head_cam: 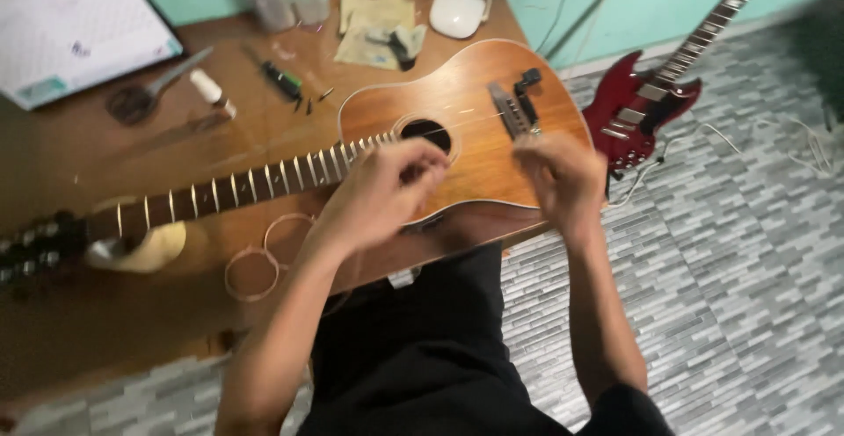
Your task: The person handles a guitar string, forming a loop with their hands. They then insert the string into the headstock tuning peg and wind it around the post to secure it. The task involves manipulating the string and the guitar's tuning mechanism.
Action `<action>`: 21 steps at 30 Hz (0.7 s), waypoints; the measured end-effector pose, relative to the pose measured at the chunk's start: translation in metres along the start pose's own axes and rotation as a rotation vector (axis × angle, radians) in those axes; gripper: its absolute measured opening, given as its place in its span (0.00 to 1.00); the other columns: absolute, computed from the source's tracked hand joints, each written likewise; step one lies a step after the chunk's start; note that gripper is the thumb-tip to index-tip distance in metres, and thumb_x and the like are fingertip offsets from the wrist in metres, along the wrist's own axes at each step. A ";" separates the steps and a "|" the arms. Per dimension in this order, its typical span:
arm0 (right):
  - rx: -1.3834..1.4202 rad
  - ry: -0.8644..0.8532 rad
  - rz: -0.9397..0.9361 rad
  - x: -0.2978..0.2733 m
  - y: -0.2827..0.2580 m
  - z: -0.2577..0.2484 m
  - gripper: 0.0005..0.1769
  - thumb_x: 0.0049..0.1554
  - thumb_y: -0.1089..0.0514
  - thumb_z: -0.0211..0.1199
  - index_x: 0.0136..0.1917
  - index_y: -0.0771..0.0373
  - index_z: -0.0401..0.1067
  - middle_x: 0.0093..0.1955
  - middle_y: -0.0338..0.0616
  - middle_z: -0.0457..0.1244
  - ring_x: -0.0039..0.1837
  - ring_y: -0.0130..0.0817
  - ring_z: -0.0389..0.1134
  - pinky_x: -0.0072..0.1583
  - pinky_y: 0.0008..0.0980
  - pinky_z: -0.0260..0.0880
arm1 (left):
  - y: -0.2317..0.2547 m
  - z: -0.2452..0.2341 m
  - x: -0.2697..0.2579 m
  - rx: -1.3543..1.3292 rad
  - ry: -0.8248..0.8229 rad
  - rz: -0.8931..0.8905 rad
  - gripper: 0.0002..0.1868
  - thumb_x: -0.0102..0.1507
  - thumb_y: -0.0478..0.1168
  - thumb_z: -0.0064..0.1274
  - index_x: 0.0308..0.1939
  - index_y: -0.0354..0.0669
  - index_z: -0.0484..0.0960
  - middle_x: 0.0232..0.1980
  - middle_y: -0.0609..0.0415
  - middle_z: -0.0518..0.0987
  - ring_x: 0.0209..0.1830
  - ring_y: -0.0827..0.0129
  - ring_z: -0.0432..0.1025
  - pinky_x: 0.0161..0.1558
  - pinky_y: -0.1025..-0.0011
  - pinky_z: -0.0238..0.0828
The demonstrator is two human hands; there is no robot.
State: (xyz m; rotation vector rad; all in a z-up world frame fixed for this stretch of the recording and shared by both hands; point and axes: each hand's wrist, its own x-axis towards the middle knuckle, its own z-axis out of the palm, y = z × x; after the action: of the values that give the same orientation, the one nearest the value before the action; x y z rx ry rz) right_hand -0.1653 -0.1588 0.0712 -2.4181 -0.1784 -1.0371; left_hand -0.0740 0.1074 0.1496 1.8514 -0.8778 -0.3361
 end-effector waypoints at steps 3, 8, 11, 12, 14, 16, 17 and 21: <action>0.151 -0.161 -0.120 -0.012 -0.092 -0.011 0.10 0.54 0.68 0.69 0.50 0.59 0.81 0.39 0.45 0.66 0.40 0.47 0.68 0.46 0.39 0.71 | 0.022 -0.003 -0.057 -0.029 0.054 0.192 0.07 0.64 0.35 0.54 0.40 0.34 0.84 0.32 0.36 0.83 0.33 0.39 0.80 0.33 0.52 0.75; 0.403 -0.109 -0.015 -0.051 -0.167 0.003 0.09 0.56 0.65 0.66 0.51 0.68 0.78 0.39 0.48 0.68 0.38 0.40 0.67 0.44 0.35 0.69 | 0.003 0.029 -0.131 -0.115 0.260 0.106 0.05 0.66 0.38 0.55 0.36 0.47 0.84 0.28 0.57 0.77 0.26 0.68 0.71 0.29 0.73 0.66; 0.489 -0.068 0.059 -0.061 -0.188 0.011 0.07 0.59 0.65 0.64 0.49 0.72 0.73 0.37 0.51 0.67 0.36 0.38 0.66 0.42 0.29 0.65 | 0.001 0.037 -0.158 -0.265 0.322 -0.008 0.09 0.67 0.40 0.53 0.33 0.44 0.81 0.28 0.60 0.75 0.24 0.78 0.64 0.27 0.77 0.59; 0.527 -0.059 0.106 -0.063 -0.194 0.014 0.06 0.58 0.67 0.64 0.47 0.73 0.73 0.36 0.52 0.67 0.35 0.37 0.67 0.40 0.27 0.65 | -0.002 0.042 -0.166 -0.319 0.351 -0.046 0.08 0.67 0.40 0.53 0.34 0.42 0.81 0.27 0.59 0.74 0.23 0.79 0.63 0.26 0.78 0.60; 0.544 -0.073 0.124 -0.068 -0.198 0.017 0.05 0.57 0.67 0.65 0.45 0.72 0.72 0.36 0.52 0.67 0.35 0.36 0.66 0.40 0.27 0.65 | -0.005 0.044 -0.177 -0.349 0.379 -0.087 0.08 0.67 0.40 0.54 0.33 0.42 0.81 0.27 0.59 0.74 0.23 0.79 0.65 0.26 0.79 0.61; 0.561 -0.083 0.137 -0.068 -0.200 0.019 0.04 0.57 0.67 0.66 0.43 0.71 0.72 0.36 0.51 0.67 0.34 0.35 0.65 0.40 0.27 0.64 | -0.008 0.043 -0.183 -0.376 0.408 -0.122 0.09 0.66 0.39 0.55 0.33 0.41 0.81 0.26 0.59 0.75 0.24 0.80 0.66 0.26 0.80 0.63; 0.514 -0.125 0.053 -0.067 -0.200 0.020 0.04 0.58 0.66 0.63 0.44 0.71 0.72 0.36 0.50 0.67 0.35 0.37 0.65 0.40 0.29 0.65 | -0.010 0.043 -0.186 -0.369 0.409 -0.128 0.09 0.66 0.40 0.55 0.32 0.41 0.80 0.27 0.59 0.76 0.24 0.79 0.67 0.27 0.80 0.64; 0.460 -0.415 -0.243 -0.052 -0.194 0.011 0.06 0.62 0.64 0.57 0.47 0.70 0.72 0.37 0.47 0.64 0.36 0.41 0.62 0.43 0.35 0.63 | -0.021 0.029 -0.192 -0.359 0.289 -0.143 0.09 0.67 0.39 0.53 0.33 0.41 0.79 0.28 0.59 0.77 0.26 0.78 0.68 0.29 0.77 0.64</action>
State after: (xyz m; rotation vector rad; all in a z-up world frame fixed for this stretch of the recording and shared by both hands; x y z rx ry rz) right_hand -0.2541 0.0191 0.1040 -2.1797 -0.7791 -0.4962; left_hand -0.2158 0.2269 0.0881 1.5794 -0.4545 -0.2844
